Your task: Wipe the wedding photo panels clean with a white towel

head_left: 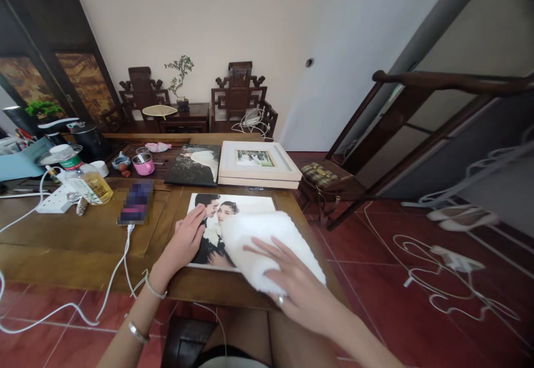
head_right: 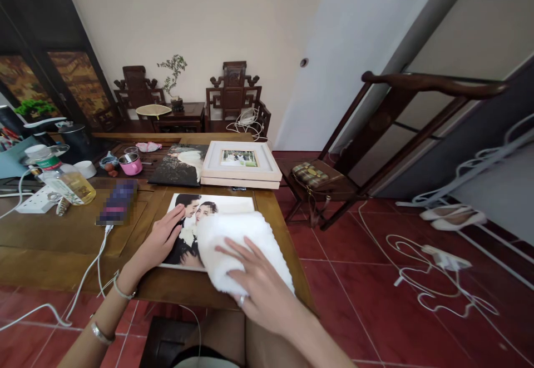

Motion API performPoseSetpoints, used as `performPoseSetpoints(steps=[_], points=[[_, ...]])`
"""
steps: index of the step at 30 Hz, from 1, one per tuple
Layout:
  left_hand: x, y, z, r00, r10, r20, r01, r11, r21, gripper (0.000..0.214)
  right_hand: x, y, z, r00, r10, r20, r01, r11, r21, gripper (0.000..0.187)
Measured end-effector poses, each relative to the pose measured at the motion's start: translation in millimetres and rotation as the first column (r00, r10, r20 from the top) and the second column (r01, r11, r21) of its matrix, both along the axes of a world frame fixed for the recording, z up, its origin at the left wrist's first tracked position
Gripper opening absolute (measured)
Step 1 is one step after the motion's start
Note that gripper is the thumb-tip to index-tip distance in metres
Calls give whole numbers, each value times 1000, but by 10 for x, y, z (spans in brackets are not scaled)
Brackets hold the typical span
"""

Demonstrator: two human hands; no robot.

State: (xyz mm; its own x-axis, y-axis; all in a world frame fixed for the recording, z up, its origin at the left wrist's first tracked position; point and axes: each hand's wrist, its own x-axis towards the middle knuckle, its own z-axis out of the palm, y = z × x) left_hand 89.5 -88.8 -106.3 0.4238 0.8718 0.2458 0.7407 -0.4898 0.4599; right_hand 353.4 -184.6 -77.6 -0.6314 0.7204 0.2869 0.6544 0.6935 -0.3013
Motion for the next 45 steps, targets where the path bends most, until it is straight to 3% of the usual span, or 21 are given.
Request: performPoseSetpoints(steps=[6,9,12,20,23,26,32,35,38,45], points=[[-5,4,12,1000,-1,-14,1,1000,-24,45,0,838,-26,992,-126,-14,127,991,38,20],[-3,2,9,1000,6,-13,-6,1000,-29,45,-42,982,-26,984,-180,19,178,983,52,22],[2,0,4,1000,10,-9,-10,1000,-25,45,-76,831,-35,986,-164,22,162,985,60,27],[26,-16,32,999,25,-27,-26,999,-44,45,-206,-147,-56,999,-18,43,17,1000,23,24],[26,-24,41,999,22,-26,-23,999,-44,45,-206,-214,-24,999,-11,42,11,1000,-2,26],[22,-21,37,999,19,-29,-20,999,-44,45,-178,33,9,998,-42,36,42,999,-11,28],[15,-12,37,999,9,-34,-11,999,-41,45,-165,887,-22,987,-155,51,153,987,44,27],[18,-20,45,1000,4,-25,-5,999,-39,45,-217,1040,-40,977,-209,45,206,977,60,27],[26,-25,48,1000,12,-21,-13,999,-43,45,-283,865,-37,981,-194,22,193,980,55,26],[29,-21,45,999,24,-31,-26,998,-50,45,-426,-24,-55,999,-29,42,31,999,-37,30]])
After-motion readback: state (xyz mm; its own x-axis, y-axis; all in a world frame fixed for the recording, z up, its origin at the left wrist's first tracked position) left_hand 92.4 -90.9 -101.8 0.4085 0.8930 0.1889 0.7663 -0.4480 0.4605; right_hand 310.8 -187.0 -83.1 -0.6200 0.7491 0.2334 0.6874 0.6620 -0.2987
